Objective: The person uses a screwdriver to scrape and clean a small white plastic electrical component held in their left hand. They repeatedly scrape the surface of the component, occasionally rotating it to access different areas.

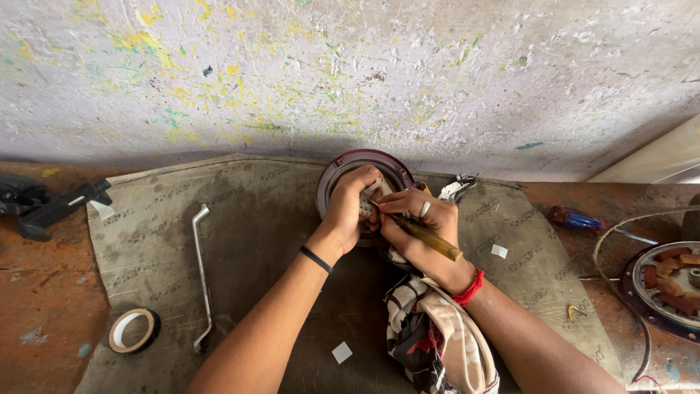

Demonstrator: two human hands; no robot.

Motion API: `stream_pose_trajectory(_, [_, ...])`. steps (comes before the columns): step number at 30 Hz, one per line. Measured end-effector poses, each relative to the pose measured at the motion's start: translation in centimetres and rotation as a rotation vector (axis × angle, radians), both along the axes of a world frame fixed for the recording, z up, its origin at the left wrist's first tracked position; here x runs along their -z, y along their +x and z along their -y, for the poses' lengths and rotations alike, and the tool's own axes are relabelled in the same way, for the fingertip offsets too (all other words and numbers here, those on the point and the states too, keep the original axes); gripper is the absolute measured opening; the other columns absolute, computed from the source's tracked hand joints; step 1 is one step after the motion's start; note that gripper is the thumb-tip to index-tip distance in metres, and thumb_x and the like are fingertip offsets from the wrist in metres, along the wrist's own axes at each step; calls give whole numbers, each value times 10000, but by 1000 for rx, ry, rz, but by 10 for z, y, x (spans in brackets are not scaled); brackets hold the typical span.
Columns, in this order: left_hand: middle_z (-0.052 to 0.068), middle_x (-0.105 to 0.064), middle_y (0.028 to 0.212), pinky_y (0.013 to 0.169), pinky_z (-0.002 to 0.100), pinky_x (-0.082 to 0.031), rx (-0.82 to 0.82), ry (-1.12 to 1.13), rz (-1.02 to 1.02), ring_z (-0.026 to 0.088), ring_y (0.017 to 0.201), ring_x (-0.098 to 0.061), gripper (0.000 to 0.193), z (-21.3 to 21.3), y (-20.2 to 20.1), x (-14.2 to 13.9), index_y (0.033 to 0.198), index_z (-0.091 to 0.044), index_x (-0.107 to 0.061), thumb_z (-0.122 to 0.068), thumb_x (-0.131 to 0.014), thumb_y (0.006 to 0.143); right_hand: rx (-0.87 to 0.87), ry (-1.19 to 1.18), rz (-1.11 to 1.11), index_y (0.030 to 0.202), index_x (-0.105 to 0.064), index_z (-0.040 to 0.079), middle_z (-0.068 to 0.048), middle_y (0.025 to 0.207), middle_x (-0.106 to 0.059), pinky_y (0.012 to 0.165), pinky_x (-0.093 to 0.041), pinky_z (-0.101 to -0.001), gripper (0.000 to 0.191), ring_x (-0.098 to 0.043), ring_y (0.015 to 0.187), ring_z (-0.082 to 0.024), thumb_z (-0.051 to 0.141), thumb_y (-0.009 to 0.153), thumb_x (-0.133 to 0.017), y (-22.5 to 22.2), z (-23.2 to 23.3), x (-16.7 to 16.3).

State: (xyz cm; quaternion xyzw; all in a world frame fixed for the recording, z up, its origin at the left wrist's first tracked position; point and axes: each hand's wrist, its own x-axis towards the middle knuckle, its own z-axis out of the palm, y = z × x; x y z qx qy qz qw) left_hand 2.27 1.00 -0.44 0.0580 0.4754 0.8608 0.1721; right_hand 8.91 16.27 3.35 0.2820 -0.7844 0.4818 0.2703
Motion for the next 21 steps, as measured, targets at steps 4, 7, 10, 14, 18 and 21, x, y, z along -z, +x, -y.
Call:
stream_pose_trajectory(4, [-3, -561, 718, 422, 283, -392, -19, 16, 16, 129, 562, -525, 205, -1, 0, -1, 846, -147, -591, -295, -549, 981, 28, 9, -43, 961, -729, 6, -133, 1014, -768, 780, -606, -306, 166, -778, 883, -220, -40, 802, -742, 1, 0, 2])
stream_pose_trajectory(7, [0, -561, 717, 424, 281, -389, -17, 26, 10, 122, 571, -527, 202, -1, 0, 0, 857, -146, -595, -295, -549, 985, 4, 14, -18, 952, -734, 8, -131, 998, -766, 760, -603, -304, 158, -774, 856, -219, -40, 801, -740, 0, -1, 1])
stream_pose_trajectory(10, [-3, -560, 715, 421, 284, -394, -19, 28, 15, 125, 562, -526, 198, -1, 0, 1, 852, -150, -589, -296, -547, 979, 3, 14, -29, 954, -732, 12, -125, 994, -767, 768, -605, -305, 155, -775, 860, -218, -40, 808, -739, 0, -1, 1])
stream_pose_trajectory(14, [4, -559, 714, 431, 278, -393, -27, 28, 11, 119, 570, -526, 204, 0, -1, 3, 855, -147, -586, -293, -546, 992, -16, 10, -29, 962, -729, 13, -128, 1002, -764, 767, -606, -308, 161, -772, 867, -221, -45, 812, -737, 0, -1, 1])
stream_pose_trajectory(18, [3, -562, 737, 456, 272, -399, -18, 50, -11, 113, 593, -529, 217, 0, -2, 4, 853, -134, -581, -281, -545, 1009, 10, 19, -45, 977, -722, 3, -135, 1014, -761, 786, -607, -315, 170, -772, 884, -228, -50, 817, -732, 0, -1, 1])
stream_pose_trajectory(21, [7, -565, 723, 437, 279, -395, -16, 41, 1, 127, 563, -530, 228, 1, -1, 3, 833, -137, -575, -284, -538, 1003, -24, 20, -46, 967, -723, 5, -139, 1016, -758, 795, -603, -317, 161, -770, 898, -237, -56, 818, -729, 0, 0, 1])
